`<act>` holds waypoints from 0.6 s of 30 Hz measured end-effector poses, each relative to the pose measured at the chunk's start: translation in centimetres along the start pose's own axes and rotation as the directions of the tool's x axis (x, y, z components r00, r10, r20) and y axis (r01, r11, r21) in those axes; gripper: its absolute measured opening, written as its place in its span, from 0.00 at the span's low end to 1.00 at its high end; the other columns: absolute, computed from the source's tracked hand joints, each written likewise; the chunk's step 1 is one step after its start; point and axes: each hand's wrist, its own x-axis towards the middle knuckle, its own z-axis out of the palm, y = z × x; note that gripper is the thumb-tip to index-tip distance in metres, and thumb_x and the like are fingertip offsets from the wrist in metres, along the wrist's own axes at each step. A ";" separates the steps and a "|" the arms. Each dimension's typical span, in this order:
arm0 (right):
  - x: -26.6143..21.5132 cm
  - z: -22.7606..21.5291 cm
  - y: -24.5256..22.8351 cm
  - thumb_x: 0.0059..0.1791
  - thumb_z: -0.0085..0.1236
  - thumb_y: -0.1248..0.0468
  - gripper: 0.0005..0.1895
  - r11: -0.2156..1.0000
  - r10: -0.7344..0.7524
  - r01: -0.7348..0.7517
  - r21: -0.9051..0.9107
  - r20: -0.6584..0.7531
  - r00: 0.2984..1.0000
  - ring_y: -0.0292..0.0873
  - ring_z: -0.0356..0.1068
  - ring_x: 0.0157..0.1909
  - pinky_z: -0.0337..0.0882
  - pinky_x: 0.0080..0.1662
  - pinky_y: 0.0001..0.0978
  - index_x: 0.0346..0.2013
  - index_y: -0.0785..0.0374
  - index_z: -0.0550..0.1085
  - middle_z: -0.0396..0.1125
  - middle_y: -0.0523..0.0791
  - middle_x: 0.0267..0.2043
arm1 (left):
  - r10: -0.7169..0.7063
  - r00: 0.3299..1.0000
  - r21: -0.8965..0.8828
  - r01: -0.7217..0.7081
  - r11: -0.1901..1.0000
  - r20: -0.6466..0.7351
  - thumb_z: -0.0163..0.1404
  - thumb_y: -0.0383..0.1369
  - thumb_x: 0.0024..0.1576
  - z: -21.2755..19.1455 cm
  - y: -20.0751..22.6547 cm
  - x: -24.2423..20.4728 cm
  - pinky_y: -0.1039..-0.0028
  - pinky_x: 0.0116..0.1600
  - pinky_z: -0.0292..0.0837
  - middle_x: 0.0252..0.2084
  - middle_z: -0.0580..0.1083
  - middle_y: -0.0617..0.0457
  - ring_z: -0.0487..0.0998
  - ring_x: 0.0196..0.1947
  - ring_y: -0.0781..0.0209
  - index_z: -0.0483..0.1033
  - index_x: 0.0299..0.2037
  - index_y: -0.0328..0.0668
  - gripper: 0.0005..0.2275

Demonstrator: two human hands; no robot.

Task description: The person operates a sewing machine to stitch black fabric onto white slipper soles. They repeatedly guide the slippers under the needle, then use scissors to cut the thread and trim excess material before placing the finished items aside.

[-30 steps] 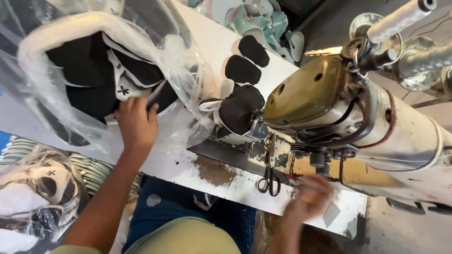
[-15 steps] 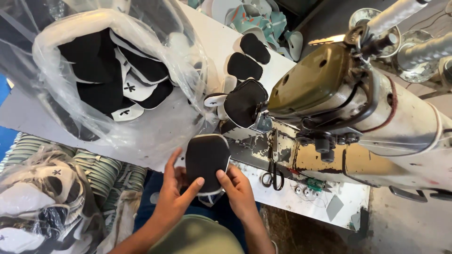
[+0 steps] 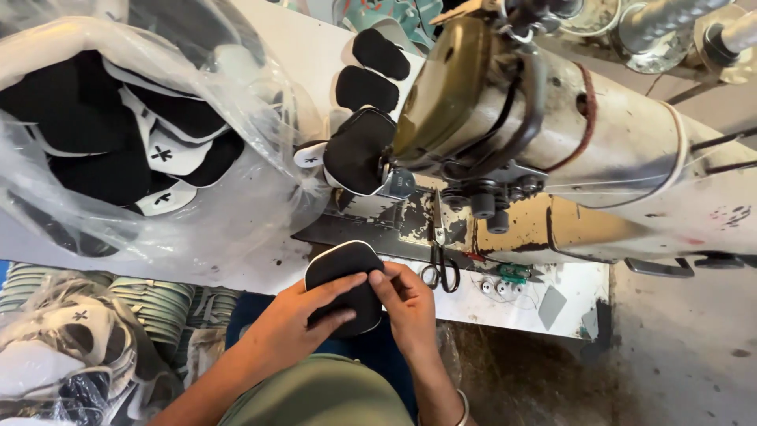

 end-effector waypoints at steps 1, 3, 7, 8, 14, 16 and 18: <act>0.2 -0.3 -0.3 0.53 0.59 0.62 0.15 1.000 0.021 -0.021 0.017 -0.017 1.000 0.33 0.71 0.45 0.70 0.49 0.24 0.49 0.70 0.76 0.74 0.42 0.43 | -0.006 1.000 -0.004 0.006 1.000 0.013 0.62 0.27 0.52 0.1 0.4 0.4 0.66 0.54 0.76 0.55 0.77 0.43 0.80 0.52 0.46 0.73 0.61 0.47 0.25; 0.8 -0.9 -0.4 0.52 0.60 0.61 0.15 0.998 0.042 -0.041 0.036 -0.031 0.999 0.33 0.71 0.45 0.71 0.49 0.25 0.48 0.69 0.77 0.75 0.42 0.43 | -0.014 1.000 -0.004 0.014 1.000 0.023 0.64 0.28 0.48 0.4 0.7 0.9 0.66 0.54 0.76 0.57 0.76 0.44 0.80 0.53 0.46 0.72 0.62 0.49 0.29; 2.9 -2.1 -1.2 0.53 0.60 0.61 0.14 0.995 0.041 -0.050 -0.085 -0.106 0.993 0.32 0.71 0.43 0.70 0.47 0.24 0.47 0.69 0.80 0.75 0.41 0.40 | -0.006 1.000 -0.003 0.006 1.000 -0.008 0.66 0.28 0.47 1.9 0.4 2.4 0.66 0.56 0.76 0.58 0.74 0.42 0.79 0.55 0.46 0.70 0.64 0.52 0.32; 3.6 -2.2 -1.8 0.52 0.60 0.61 0.14 0.991 0.058 -0.071 -0.110 -0.118 0.991 0.32 0.72 0.43 0.71 0.46 0.24 0.47 0.68 0.80 0.76 0.41 0.40 | 0.005 0.999 0.014 -0.005 1.000 -0.048 0.66 0.27 0.46 2.3 0.4 2.9 0.67 0.56 0.77 0.59 0.74 0.42 0.79 0.55 0.46 0.70 0.65 0.53 0.33; 9.6 -0.1 -5.3 0.48 0.64 0.67 0.05 1.000 0.028 -0.030 -0.007 -0.141 0.990 0.30 0.66 0.34 0.67 0.39 0.21 0.35 0.62 0.75 0.71 0.39 0.31 | 0.106 0.926 0.123 -0.065 0.990 -0.363 0.67 0.25 0.47 4.5 0.1 6.6 0.65 0.58 0.74 0.62 0.69 0.36 0.74 0.60 0.43 0.67 0.67 0.47 0.35; 11.2 -0.1 -3.9 0.48 0.66 0.69 0.13 0.995 -0.012 0.028 0.091 -0.179 0.984 0.28 0.61 0.32 0.63 0.37 0.21 0.31 0.57 0.67 0.63 0.36 0.30 | -0.010 0.940 0.013 0.015 1.000 -0.342 0.66 0.25 0.46 3.8 0.8 8.1 0.66 0.57 0.76 0.62 0.67 0.37 0.73 0.60 0.46 0.65 0.68 0.47 0.36; 12.2 0.3 -3.5 0.49 0.68 0.70 0.22 0.978 -0.048 0.091 0.188 -0.219 0.975 0.26 0.55 0.31 0.59 0.35 0.20 0.27 0.52 0.59 0.55 0.32 0.30 | -0.120 0.943 -0.092 0.095 0.991 -0.311 0.65 0.25 0.46 2.5 1.0 9.3 0.68 0.55 0.77 0.63 0.66 0.37 0.73 0.59 0.48 0.64 0.68 0.47 0.37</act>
